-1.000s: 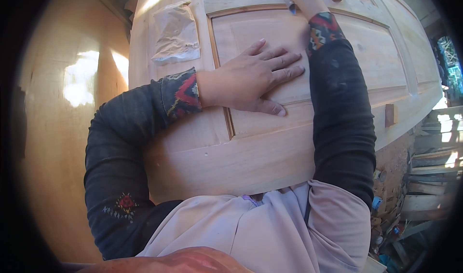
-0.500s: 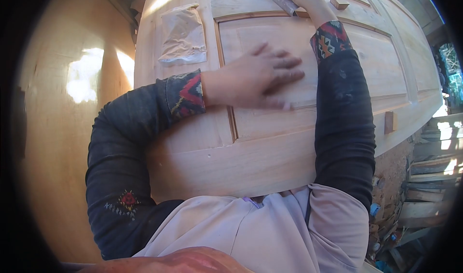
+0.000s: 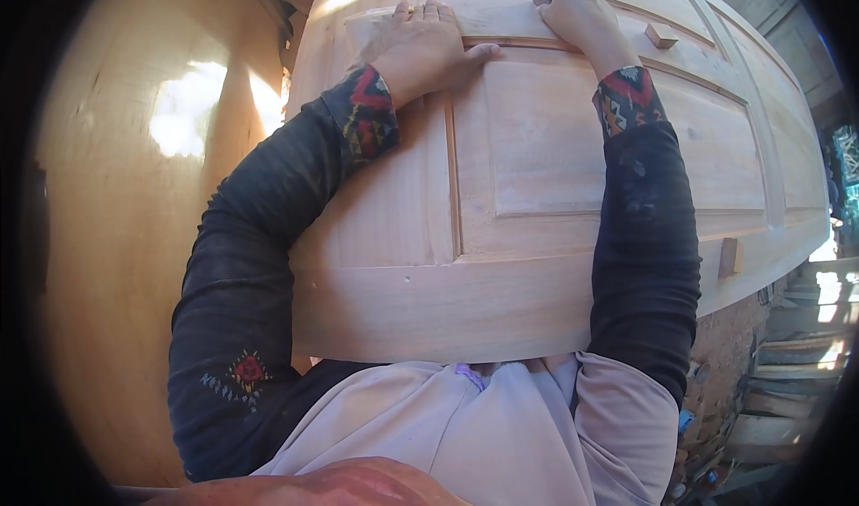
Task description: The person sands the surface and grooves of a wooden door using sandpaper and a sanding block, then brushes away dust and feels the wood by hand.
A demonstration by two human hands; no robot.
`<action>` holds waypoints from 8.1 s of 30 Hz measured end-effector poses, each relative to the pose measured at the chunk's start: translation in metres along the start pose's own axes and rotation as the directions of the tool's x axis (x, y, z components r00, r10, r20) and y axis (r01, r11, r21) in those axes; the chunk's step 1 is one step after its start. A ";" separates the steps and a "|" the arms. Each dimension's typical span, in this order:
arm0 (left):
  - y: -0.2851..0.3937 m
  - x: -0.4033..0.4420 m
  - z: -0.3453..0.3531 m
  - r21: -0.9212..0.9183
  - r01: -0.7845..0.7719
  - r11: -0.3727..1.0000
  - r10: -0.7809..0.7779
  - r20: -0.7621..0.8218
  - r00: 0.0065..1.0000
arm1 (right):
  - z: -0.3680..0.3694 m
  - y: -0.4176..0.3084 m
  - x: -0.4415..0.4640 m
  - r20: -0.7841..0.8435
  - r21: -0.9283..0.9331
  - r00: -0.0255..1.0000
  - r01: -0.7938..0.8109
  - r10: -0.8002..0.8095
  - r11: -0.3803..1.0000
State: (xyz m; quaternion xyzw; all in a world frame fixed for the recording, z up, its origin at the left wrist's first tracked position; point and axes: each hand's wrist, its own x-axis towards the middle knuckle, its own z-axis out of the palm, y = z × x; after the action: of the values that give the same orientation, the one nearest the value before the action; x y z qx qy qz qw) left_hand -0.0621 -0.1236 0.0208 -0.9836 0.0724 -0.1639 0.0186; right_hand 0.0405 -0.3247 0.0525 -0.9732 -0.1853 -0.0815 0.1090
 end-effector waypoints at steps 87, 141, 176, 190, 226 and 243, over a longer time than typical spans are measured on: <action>0.064 -0.073 -0.047 -0.677 -0.734 0.053 0.920 -0.253 0.300 | -0.023 0.018 0.006 -0.400 -0.244 0.911 -0.210 0.099 0.947; 0.052 -0.116 -0.063 -0.356 -0.352 0.866 0.368 -0.023 0.930 | -0.026 -0.001 -0.291 -0.031 0.907 0.816 -0.219 0.578 0.359; -0.101 -0.109 -0.021 -0.056 -0.302 0.952 0.294 -0.116 0.949 | -0.014 0.029 -0.317 0.011 0.835 0.953 0.158 0.303 -0.528; -0.066 -0.149 -0.072 -0.135 -0.218 0.966 0.213 -0.052 0.976 | -0.022 0.034 -0.325 0.028 0.885 0.974 0.081 0.226 -0.459; -0.063 -0.157 -0.097 -0.269 -0.599 0.754 0.444 -0.464 0.767 | 0.000 -0.118 -0.151 0.061 0.809 0.944 0.144 -0.325 0.570; -0.068 -0.184 -0.061 -0.308 -0.551 0.776 0.466 -0.308 0.829 | 0.002 -0.104 -0.153 0.022 0.777 0.978 0.113 -0.206 0.620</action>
State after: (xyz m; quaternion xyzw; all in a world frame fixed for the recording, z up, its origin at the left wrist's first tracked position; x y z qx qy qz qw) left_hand -0.2449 -0.0303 0.0236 -0.8870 0.3691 -0.2404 -0.1386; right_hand -0.1395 -0.2822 0.0386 -0.8158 -0.2935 0.0492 0.4960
